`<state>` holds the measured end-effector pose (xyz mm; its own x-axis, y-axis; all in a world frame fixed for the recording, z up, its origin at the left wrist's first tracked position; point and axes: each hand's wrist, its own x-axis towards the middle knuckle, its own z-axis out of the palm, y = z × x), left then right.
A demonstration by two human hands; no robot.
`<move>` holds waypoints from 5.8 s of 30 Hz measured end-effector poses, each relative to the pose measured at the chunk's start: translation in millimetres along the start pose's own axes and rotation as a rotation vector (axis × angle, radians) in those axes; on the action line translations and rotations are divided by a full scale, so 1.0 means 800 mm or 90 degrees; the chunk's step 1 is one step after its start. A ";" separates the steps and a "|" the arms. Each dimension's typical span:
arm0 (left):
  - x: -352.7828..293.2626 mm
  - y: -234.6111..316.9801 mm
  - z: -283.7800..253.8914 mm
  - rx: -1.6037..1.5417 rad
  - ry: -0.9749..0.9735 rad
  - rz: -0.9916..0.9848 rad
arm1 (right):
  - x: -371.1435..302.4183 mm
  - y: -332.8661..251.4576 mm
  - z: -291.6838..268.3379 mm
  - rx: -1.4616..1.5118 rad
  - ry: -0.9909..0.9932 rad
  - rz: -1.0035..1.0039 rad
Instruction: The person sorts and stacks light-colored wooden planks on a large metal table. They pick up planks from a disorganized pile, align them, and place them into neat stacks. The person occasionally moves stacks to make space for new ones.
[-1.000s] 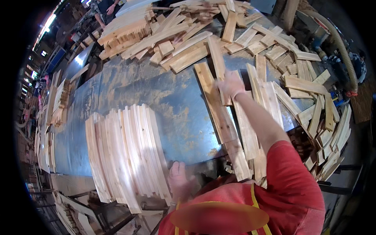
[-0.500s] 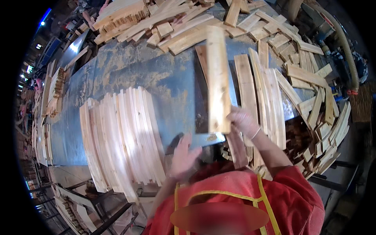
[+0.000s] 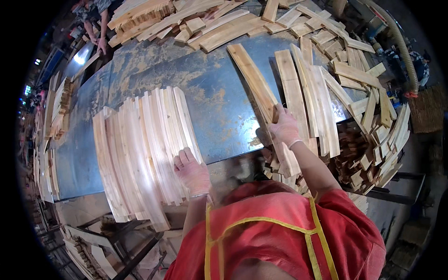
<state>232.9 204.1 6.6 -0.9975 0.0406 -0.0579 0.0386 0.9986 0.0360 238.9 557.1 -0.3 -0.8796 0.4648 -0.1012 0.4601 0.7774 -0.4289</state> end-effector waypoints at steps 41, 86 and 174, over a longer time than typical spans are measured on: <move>-0.049 0.108 -0.027 -0.239 -0.152 0.272 | -0.005 0.030 0.034 0.826 -0.346 0.080; -0.025 0.038 -0.081 -0.382 0.131 0.136 | -0.083 -0.142 0.128 0.424 -0.531 -0.359; 0.074 -0.265 0.041 -0.017 -0.014 -0.223 | 0.006 -0.228 0.153 0.579 -0.664 -0.064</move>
<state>167.9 -4.0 -36.8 -0.9483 -0.3035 -0.0928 -0.3078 0.9508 0.0360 135.8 365.6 -32.0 -0.7719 -0.4181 -0.4790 0.5049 0.0547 -0.8614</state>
